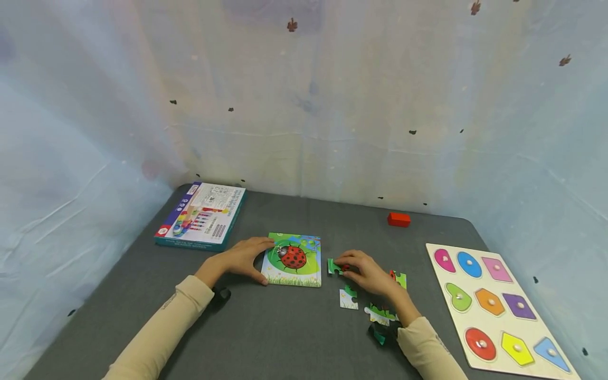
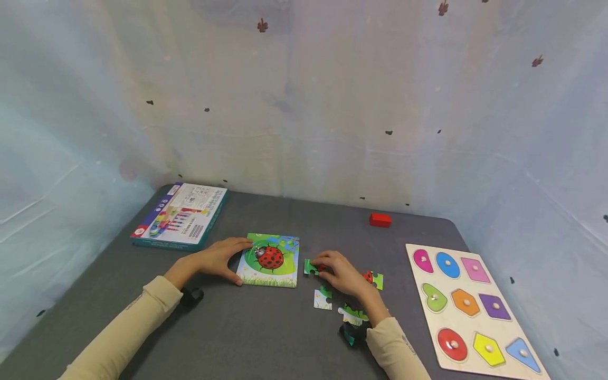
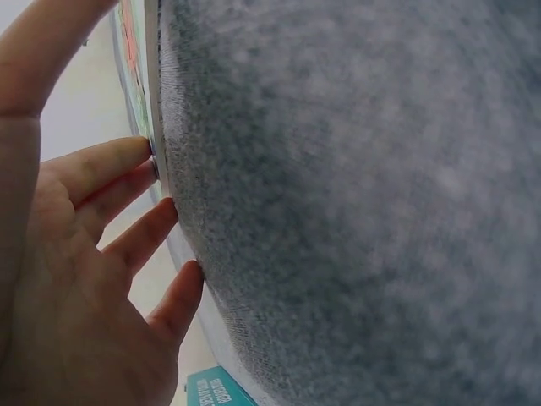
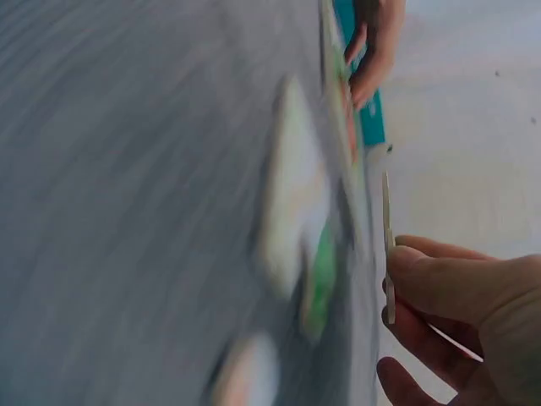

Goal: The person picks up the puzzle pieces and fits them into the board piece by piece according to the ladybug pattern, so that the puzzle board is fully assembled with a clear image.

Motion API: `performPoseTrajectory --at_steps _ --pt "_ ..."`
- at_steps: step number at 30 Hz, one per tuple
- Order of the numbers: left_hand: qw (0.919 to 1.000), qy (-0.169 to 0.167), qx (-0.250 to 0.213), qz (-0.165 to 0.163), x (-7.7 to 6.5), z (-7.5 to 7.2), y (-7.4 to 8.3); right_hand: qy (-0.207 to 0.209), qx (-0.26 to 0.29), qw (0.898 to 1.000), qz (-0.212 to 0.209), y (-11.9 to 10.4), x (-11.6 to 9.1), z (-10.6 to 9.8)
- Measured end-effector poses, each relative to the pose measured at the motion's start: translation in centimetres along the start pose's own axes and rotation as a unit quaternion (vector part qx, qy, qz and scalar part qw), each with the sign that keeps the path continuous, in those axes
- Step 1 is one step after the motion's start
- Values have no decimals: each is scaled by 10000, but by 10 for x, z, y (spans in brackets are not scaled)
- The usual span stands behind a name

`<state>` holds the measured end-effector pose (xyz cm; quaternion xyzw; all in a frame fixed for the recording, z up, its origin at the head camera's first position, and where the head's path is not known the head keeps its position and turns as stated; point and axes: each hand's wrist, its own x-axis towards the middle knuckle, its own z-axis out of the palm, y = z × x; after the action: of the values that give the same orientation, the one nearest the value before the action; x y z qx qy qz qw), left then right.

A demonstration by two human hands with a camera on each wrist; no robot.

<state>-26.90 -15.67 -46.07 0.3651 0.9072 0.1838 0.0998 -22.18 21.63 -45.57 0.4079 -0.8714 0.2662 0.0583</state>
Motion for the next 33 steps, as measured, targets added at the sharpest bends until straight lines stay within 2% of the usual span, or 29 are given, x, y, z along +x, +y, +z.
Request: performPoseTrajectory --at_steps 5,9,16,23,33 --pt "10000 -20 -40 -38 0 -1 2 -73 76 9998 157 -16 31 13" --pt "10000 -15 -44 -44 0 0 1 -119 83 9997 209 -25 56 34" --pt "10000 -18 -55 -46 1 5 -1 -54 106 9991 -411 -38 91 68" --pt "9999 -1 -126 1 -1 2 1 124 -173 9973 -704 -42 108 84" --pt "9998 60 -179 20 -1 0 -2 149 -173 9995 -221 -41 113 89"
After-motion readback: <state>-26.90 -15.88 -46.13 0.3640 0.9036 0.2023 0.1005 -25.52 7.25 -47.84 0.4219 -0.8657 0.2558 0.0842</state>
